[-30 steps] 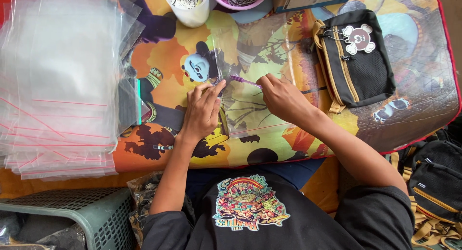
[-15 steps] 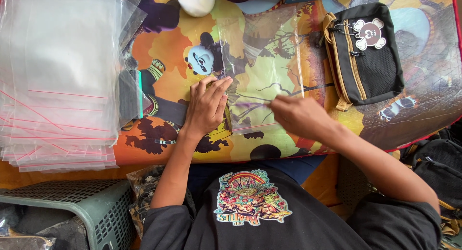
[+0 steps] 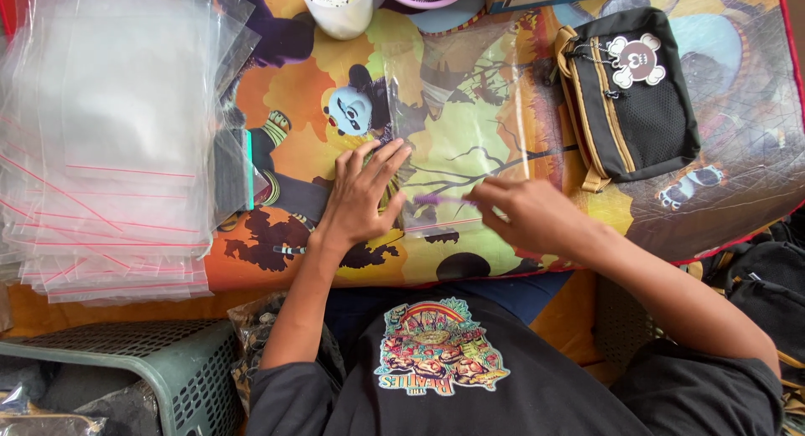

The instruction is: The person attaches a small bear-shaped charm to the zipper of a black bag. They then place the bag into a clear plastic bag, wipe the bag with a purple brush, and seal the plastic bag.

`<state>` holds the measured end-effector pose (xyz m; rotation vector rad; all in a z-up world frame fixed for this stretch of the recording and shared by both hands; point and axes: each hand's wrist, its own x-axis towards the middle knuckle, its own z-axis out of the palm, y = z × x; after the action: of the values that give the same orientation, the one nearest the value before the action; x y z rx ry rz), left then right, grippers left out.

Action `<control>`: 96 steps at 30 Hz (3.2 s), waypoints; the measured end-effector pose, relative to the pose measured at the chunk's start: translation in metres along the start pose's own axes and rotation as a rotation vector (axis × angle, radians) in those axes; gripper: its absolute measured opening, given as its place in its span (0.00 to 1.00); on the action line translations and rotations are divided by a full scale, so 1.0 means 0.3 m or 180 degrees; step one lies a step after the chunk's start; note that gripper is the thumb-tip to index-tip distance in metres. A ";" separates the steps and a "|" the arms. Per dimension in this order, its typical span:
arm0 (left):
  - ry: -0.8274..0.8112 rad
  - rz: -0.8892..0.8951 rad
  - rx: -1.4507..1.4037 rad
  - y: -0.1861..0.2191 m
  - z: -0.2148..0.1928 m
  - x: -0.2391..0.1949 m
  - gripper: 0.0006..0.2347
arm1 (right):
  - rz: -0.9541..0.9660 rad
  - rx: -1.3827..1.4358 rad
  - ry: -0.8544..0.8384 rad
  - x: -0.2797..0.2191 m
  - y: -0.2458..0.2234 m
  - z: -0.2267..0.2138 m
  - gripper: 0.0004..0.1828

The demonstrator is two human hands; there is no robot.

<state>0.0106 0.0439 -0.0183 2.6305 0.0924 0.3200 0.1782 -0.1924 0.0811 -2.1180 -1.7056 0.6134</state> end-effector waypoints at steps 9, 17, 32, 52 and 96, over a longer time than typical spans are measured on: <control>0.0140 -0.0549 0.0262 0.117 -0.021 -0.077 0.56 | -0.0349 -0.0670 0.0257 0.076 -0.018 0.034 0.07; 0.0213 -0.0673 0.0124 0.077 -0.019 -0.104 0.59 | -0.0707 -0.0630 0.0038 0.150 -0.016 0.057 0.10; -0.0224 -0.0367 0.1043 0.087 -0.059 -0.089 0.50 | 0.0207 -0.0943 0.0809 0.599 0.231 0.031 0.07; -0.0483 -0.0416 0.0645 0.060 -0.030 -0.097 0.47 | 0.0548 -0.1537 0.1322 0.467 0.437 0.084 0.14; -0.0247 -0.0354 0.0593 0.084 -0.047 -0.083 0.44 | 0.0634 -0.1281 0.1504 0.136 0.452 0.182 0.15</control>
<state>-0.0168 0.0253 0.0004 2.8044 0.2527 0.1785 0.2681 -0.1811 -0.0407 -2.4664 -1.4449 -0.2032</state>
